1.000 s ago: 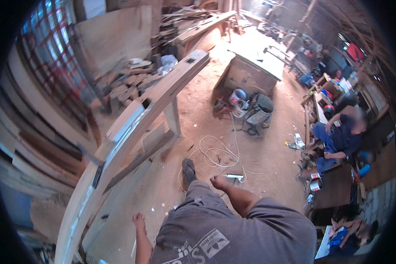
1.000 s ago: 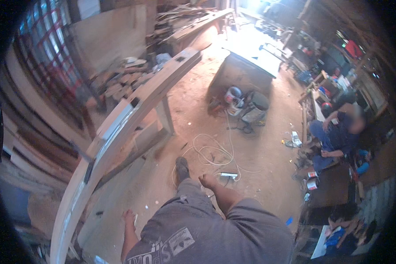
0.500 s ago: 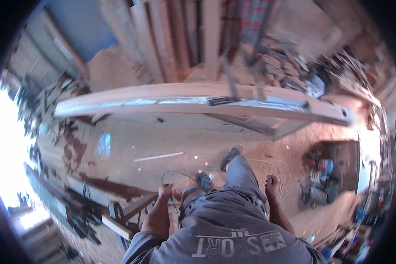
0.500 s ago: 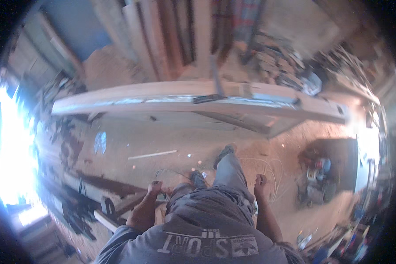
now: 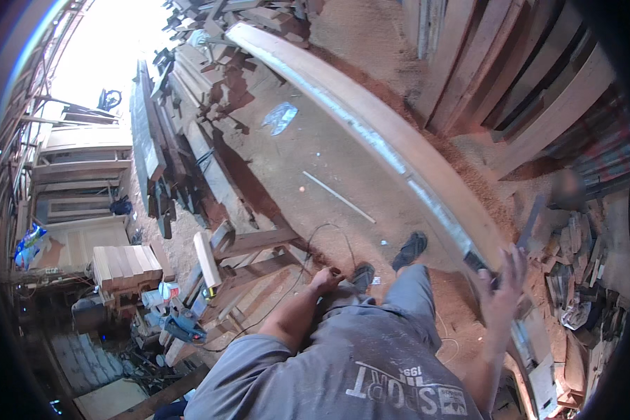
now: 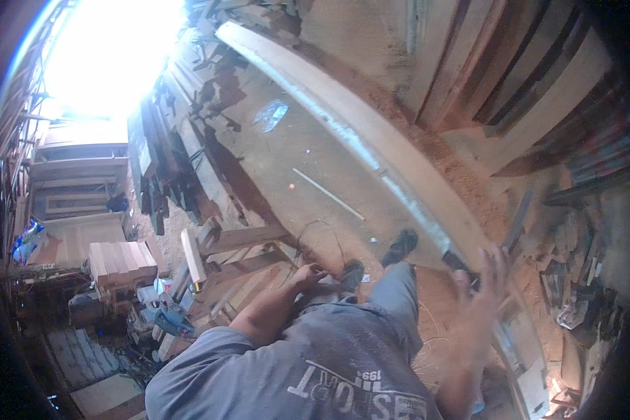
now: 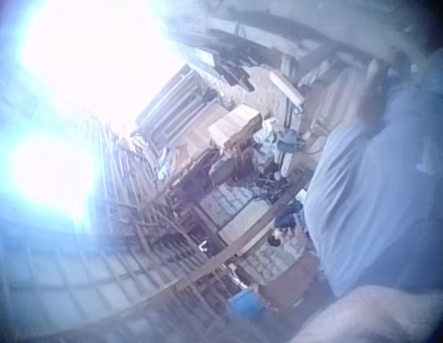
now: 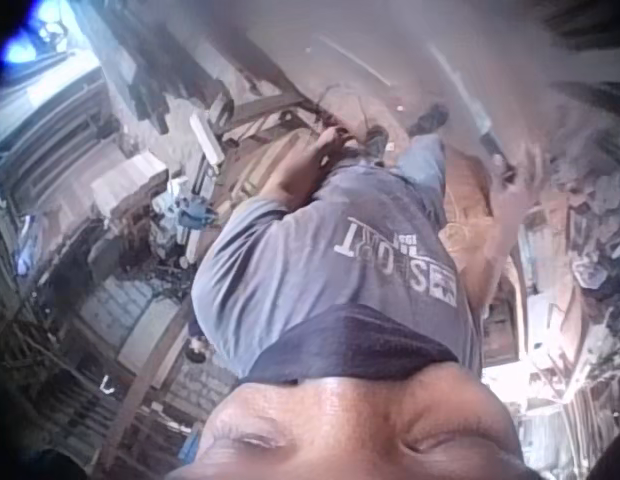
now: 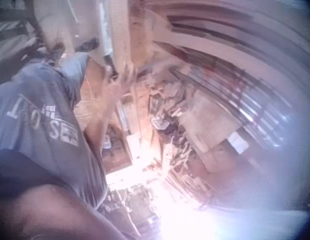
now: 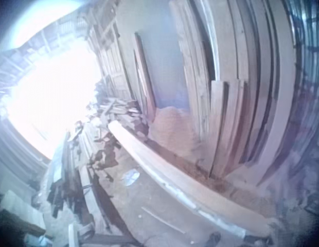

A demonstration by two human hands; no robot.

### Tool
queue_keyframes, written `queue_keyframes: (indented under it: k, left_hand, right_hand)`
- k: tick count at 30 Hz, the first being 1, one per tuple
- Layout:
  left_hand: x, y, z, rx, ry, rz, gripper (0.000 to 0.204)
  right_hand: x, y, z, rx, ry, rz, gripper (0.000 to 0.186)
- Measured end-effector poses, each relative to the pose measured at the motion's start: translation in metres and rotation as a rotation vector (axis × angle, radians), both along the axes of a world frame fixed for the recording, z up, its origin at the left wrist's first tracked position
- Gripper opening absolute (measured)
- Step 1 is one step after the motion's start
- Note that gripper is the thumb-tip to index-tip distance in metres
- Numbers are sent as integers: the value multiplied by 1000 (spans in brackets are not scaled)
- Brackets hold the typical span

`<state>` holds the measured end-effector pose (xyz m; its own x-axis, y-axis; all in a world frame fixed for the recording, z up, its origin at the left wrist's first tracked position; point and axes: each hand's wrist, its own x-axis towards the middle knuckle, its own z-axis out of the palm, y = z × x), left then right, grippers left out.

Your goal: The person uses a table saw to cut a small block of wood, then measures and marks a longer plank with a square and pencil. The person moves between the saw and a workbench, handling wood pieces and tools throughout the process.

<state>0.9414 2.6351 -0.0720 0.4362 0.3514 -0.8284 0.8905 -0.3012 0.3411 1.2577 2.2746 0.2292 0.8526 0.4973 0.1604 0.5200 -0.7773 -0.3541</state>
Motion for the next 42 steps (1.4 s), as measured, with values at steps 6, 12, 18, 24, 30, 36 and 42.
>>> queue_keyframes:
  k: [6,12,18,24,30,36,42]
  left_hand:
    - [95,-11,40,14,-58,117,55]
    - [122,-10,27,-56,35,250,53]
    - [139,-14,29,-169,117,232,43]
    - [176,7,24,-199,229,104,44]
    - [194,11,26,-157,204,65,45]
    - [195,0,35,-117,152,32,47]
    - [179,-5,25,-75,19,5,48]
  right_hand:
    - [31,7,-24,-207,124,-37,82]
    - [51,5,-22,-221,403,-41,89]
    - [58,-9,-27,-126,573,-70,88]
    - [44,-14,-44,-100,468,-101,85]
    - [44,-12,-50,-64,509,-75,83]
    - [44,-18,-44,-98,545,-39,81]
    - [48,-17,-47,-102,421,-21,87]
